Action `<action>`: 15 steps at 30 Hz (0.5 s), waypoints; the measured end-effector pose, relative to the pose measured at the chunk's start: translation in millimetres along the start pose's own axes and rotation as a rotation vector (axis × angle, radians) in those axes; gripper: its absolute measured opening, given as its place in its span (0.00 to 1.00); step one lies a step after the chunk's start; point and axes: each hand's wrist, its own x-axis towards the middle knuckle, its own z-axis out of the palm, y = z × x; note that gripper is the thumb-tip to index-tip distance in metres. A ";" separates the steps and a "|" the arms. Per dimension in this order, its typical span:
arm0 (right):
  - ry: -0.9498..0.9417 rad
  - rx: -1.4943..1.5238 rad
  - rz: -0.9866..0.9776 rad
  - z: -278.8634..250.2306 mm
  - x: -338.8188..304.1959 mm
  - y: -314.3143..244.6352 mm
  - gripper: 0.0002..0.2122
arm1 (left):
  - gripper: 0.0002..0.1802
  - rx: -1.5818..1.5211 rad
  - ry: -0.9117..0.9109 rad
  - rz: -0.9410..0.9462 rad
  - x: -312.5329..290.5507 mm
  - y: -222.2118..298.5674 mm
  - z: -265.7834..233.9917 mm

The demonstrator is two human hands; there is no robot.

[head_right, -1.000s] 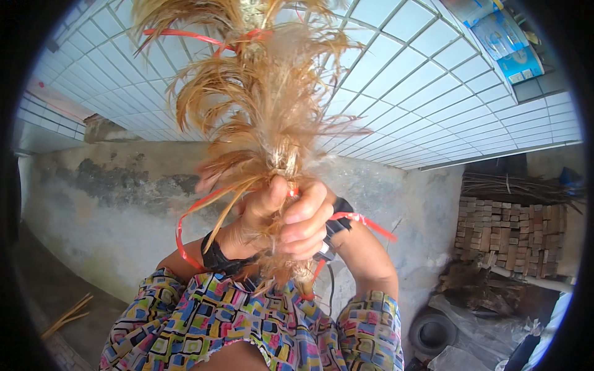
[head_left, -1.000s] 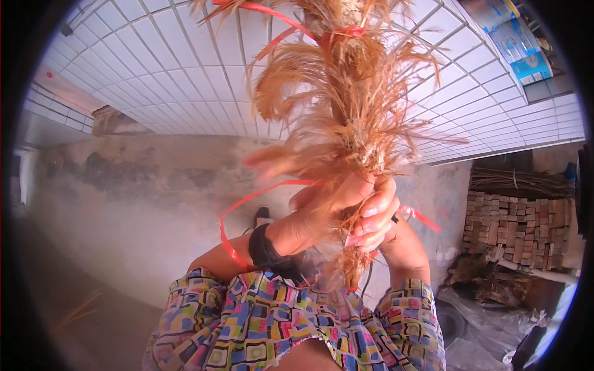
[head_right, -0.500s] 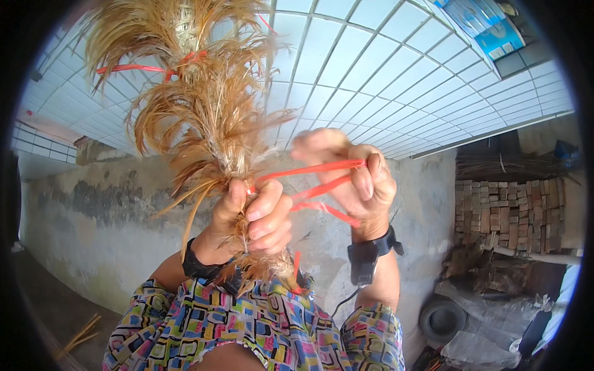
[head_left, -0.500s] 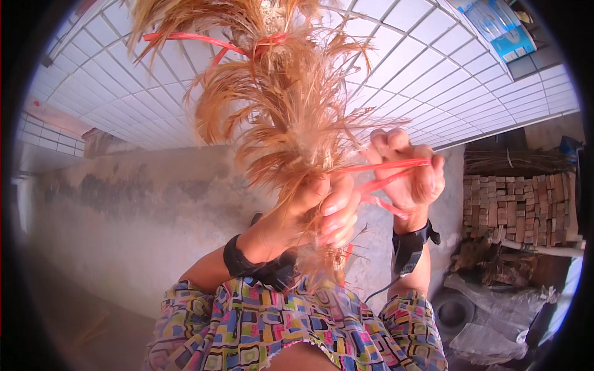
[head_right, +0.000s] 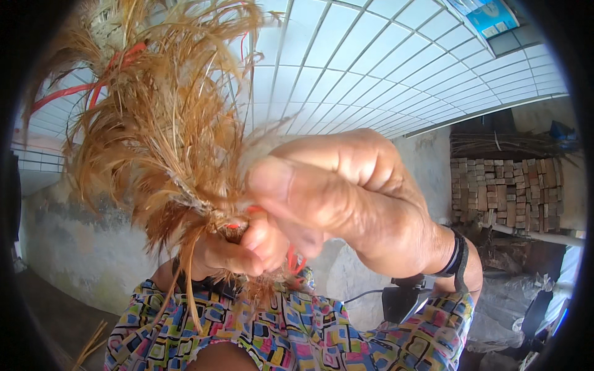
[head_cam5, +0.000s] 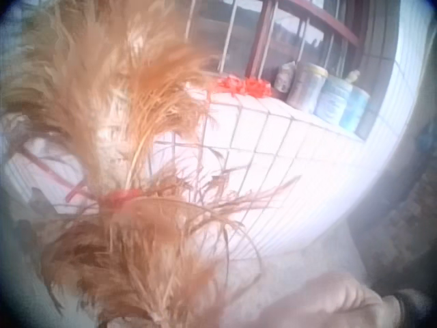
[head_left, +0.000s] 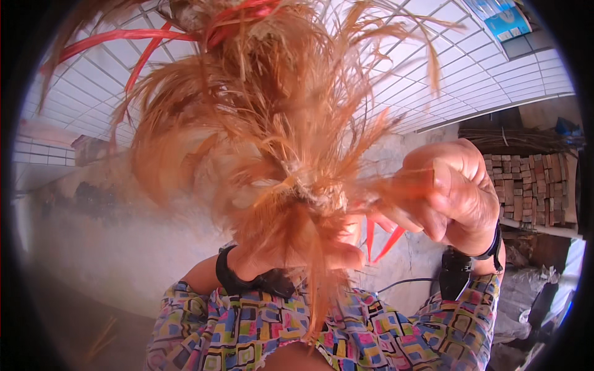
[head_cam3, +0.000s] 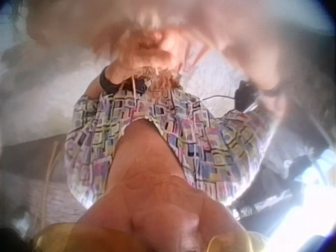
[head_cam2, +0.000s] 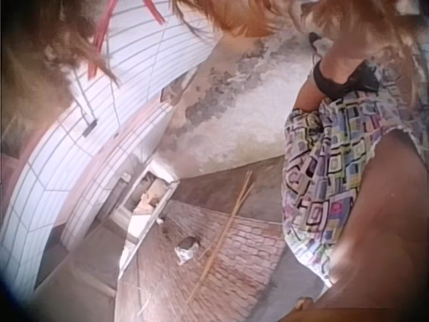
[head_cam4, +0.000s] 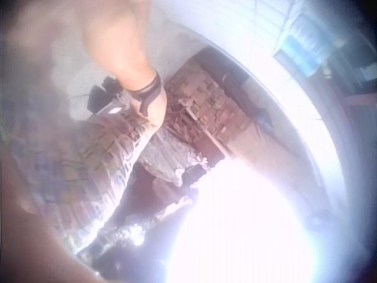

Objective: The person ties red plastic strips onto a feather duster by hand and then attaches it to a long pole to brush a high corner and ceiling area.

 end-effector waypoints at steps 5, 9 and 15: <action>0.028 -0.045 -0.003 -0.6 -4.0 1.7 0.18 | 0.10 0.075 0.005 -0.035 -0.9 3.4 3.3; 0.001 -0.079 -0.008 -2.3 -3.2 1.7 0.19 | 0.09 0.116 0.024 -0.052 -3.7 5.2 6.2; -0.008 -0.121 -0.043 -7.4 -6.8 3.9 0.19 | 0.08 0.158 0.016 -0.072 1.4 3.4 8.4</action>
